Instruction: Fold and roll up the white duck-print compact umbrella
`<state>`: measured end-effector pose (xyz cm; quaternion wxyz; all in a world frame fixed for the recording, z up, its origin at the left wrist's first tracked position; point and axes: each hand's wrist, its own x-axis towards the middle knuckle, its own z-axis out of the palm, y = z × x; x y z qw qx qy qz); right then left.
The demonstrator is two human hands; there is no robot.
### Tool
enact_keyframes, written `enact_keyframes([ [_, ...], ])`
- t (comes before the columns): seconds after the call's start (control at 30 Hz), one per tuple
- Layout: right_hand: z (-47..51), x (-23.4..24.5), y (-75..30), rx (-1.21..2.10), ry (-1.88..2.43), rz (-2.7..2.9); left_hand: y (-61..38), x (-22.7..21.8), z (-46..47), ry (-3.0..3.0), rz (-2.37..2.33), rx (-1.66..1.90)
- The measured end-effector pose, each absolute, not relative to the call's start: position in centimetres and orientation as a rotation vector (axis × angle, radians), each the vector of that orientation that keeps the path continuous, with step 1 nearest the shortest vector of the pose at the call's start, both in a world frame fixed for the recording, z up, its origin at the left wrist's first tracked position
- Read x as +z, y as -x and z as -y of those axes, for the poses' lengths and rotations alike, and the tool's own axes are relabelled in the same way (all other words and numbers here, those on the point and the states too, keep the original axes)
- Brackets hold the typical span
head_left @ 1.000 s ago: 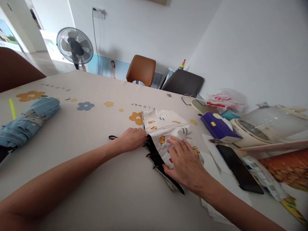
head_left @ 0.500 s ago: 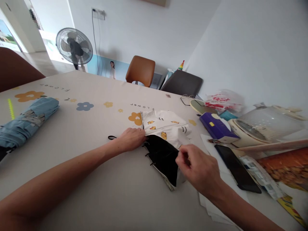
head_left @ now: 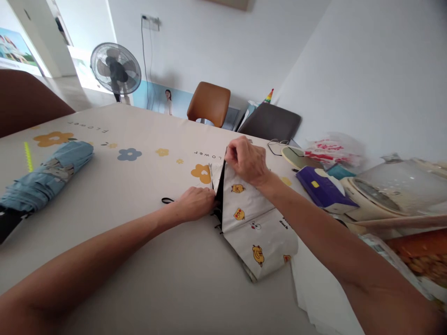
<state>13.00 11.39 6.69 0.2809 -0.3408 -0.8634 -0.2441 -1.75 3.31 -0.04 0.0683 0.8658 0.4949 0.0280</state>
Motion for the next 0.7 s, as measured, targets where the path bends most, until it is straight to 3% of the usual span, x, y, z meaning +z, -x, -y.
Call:
enact_keyframes([
  [0.17, -13.7, 5.1, -13.4, -0.497, 1.191, 2.333, 1.7, 0.0, -3.3, -2.633, -1.494, 0.046],
  [0.3, -8.1, 6.2, -15.2, -0.424, 1.004, 2.254, 1.7, 0.1, -3.3, -2.628, -1.496, 0.036],
  [0.5, 0.4, 5.3, -16.7, -0.099, 0.739, 3.08, 1.8, 0.0, -3.2, -2.621, -1.496, 0.033],
  [0.7, 0.8, 2.5, -16.6, -0.306, 0.783, 3.246, 1.8, 0.0, -3.2, -2.65, -1.49, 0.057],
])
